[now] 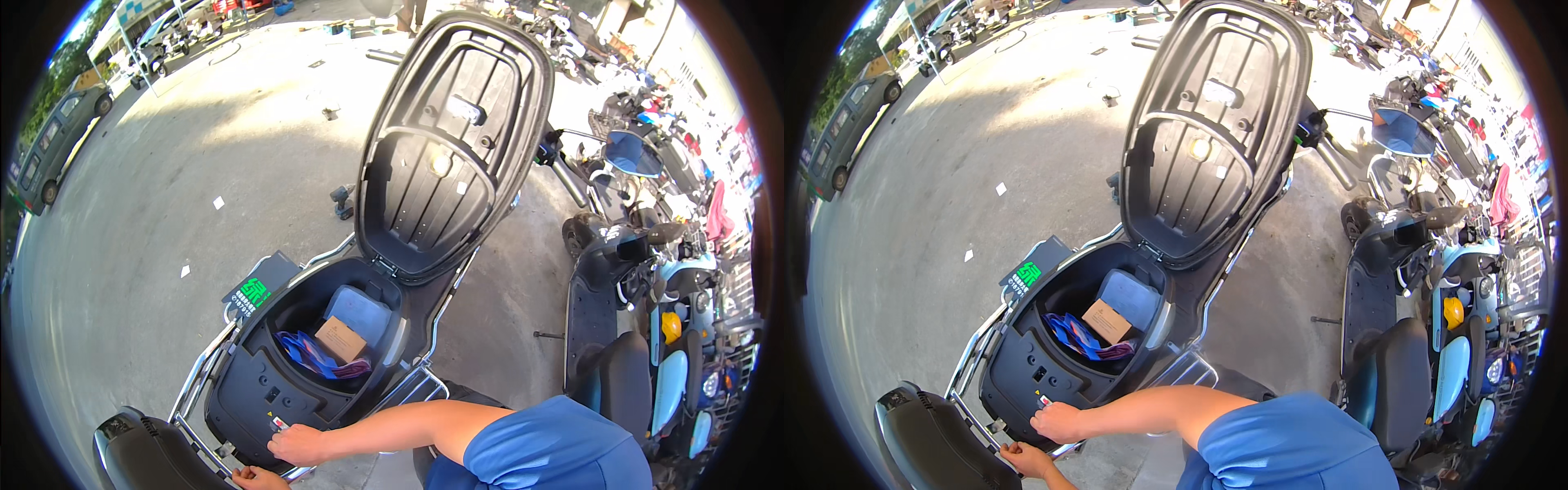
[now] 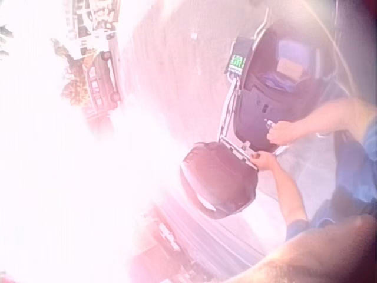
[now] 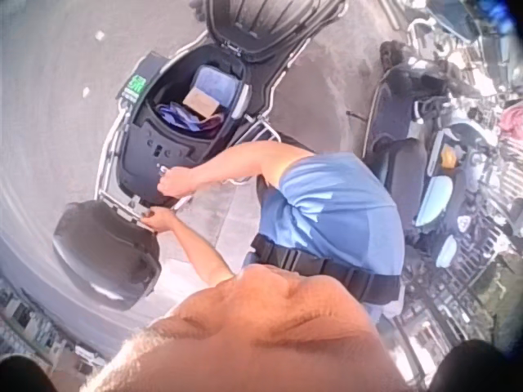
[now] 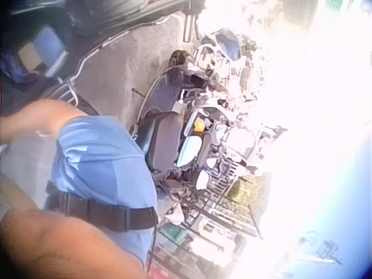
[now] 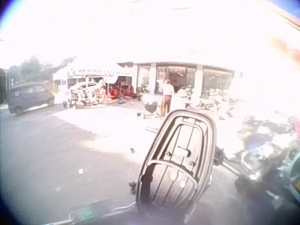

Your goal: The person walks to a parked scooter, opens the seat, and uses a yellow-handled screwdriver to tighten screws inside the seat compartment. The person then closes the seat and continues to adjust components within the compartment.

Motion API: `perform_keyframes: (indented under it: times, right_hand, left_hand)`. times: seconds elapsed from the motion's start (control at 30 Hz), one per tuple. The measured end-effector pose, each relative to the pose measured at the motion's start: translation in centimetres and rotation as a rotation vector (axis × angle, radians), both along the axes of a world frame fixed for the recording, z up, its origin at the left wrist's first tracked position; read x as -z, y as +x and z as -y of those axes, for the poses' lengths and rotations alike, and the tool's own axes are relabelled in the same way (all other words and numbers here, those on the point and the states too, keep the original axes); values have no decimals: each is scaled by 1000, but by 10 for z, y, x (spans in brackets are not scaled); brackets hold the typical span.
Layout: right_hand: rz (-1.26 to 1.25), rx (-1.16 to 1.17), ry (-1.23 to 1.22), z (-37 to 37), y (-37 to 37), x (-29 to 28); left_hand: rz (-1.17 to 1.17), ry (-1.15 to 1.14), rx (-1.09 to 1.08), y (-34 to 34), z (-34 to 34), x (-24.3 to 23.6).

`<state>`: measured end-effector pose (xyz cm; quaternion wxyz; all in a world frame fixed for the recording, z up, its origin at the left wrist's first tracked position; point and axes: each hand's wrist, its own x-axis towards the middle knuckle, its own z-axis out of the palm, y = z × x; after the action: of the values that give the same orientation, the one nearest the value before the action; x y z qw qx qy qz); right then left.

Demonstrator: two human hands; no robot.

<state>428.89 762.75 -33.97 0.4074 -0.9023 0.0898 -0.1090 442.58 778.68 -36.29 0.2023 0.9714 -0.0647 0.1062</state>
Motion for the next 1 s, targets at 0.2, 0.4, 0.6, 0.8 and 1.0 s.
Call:
perform_keyframes:
  times: [0.2,0.4,0.6,0.8,1.0]
  right_hand:
    - [-230,207,185,-26,-157,1]
    - [-340,365,314,-51,-290,-9]
    - [-247,450,374,-22,-363,-21]
    - [-287,492,420,38,-451,-2]
    - [-132,1102,667,156,-548,13]
  left_hand:
    - [63,-115,100,-32,15,-36]
    - [-31,-235,565,-76,-8,-7]
    - [4,168,758,-127,-23,30]
    - [-989,45,880,-244,-5,61]
    - [-1199,272,1006,-380,41,38]
